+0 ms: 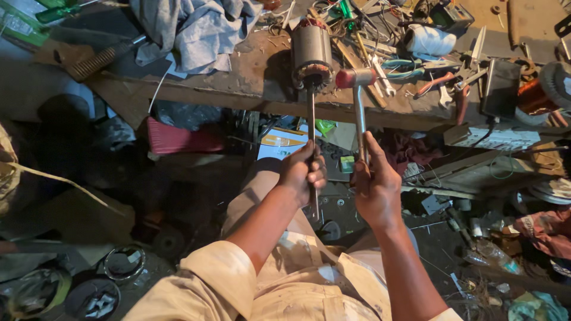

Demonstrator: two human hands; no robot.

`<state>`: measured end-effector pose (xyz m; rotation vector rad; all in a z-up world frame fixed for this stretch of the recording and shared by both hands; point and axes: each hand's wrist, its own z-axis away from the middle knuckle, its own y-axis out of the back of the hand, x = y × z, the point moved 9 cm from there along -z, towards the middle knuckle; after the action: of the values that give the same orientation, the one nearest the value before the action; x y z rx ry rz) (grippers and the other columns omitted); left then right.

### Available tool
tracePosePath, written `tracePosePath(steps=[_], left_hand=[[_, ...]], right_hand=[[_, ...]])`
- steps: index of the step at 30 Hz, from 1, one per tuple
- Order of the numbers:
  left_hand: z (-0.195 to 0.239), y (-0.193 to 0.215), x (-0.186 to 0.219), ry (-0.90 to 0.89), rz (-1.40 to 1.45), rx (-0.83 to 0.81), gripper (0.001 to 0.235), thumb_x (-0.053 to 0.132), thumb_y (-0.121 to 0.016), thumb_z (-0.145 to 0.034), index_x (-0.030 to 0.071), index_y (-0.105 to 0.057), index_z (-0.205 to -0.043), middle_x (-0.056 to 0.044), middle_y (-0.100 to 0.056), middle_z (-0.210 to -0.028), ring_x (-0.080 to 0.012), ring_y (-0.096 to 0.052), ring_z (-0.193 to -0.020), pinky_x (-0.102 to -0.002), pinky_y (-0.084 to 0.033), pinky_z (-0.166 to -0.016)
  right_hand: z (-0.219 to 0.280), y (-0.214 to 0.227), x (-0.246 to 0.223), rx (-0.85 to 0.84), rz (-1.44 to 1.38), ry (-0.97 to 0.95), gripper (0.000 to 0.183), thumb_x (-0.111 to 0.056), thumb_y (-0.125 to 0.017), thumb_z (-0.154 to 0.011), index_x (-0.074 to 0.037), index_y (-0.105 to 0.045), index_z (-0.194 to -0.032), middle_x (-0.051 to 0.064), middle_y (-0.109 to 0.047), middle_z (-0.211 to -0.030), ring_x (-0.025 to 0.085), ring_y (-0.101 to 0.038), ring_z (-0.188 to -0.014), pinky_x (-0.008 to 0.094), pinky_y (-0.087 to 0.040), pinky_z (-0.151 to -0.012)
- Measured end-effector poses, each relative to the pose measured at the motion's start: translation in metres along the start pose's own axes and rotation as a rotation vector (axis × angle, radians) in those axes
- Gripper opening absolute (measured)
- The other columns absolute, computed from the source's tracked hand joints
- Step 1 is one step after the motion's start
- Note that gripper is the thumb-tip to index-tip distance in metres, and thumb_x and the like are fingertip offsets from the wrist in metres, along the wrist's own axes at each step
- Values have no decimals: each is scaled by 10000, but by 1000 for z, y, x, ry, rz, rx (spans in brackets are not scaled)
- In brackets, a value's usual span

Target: The person holds a cylindrical motor rotor and repeatedly taps its end with a hammer while inserting a metal bar into the rotor's center. The person rotates the rotor and continues hammering the bar to adjust or seat internal components.

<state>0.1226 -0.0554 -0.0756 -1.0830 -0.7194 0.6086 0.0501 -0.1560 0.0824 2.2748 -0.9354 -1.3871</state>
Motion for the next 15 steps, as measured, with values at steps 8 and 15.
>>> tracePosePath(steps=[8, 15], left_hand=[[-32, -13, 19, -34, 4, -6, 255, 349, -547, -1046, 150, -517, -890, 17, -442, -620, -87, -366, -422, -271, -327, -411], [-42, -3, 19, 18, 45, -104, 275, 365, -481, -1077, 149, -524, -914, 37, -418, -606, -76, -371, -416, -267, -347, -415]], right_hand=[[-11, -4, -6, -31, -4, -103, 534, 38, -543, -1008, -63, -487, -1530, 54, -606, -795, 79, -534, -634, 268, -471, -564], [-19, -31, -4, -186, 147, 25, 612, 72, -596, -943, -83, -493, -1526, 209, -649, -989, 262, -612, -816, 342, -518, -728]])
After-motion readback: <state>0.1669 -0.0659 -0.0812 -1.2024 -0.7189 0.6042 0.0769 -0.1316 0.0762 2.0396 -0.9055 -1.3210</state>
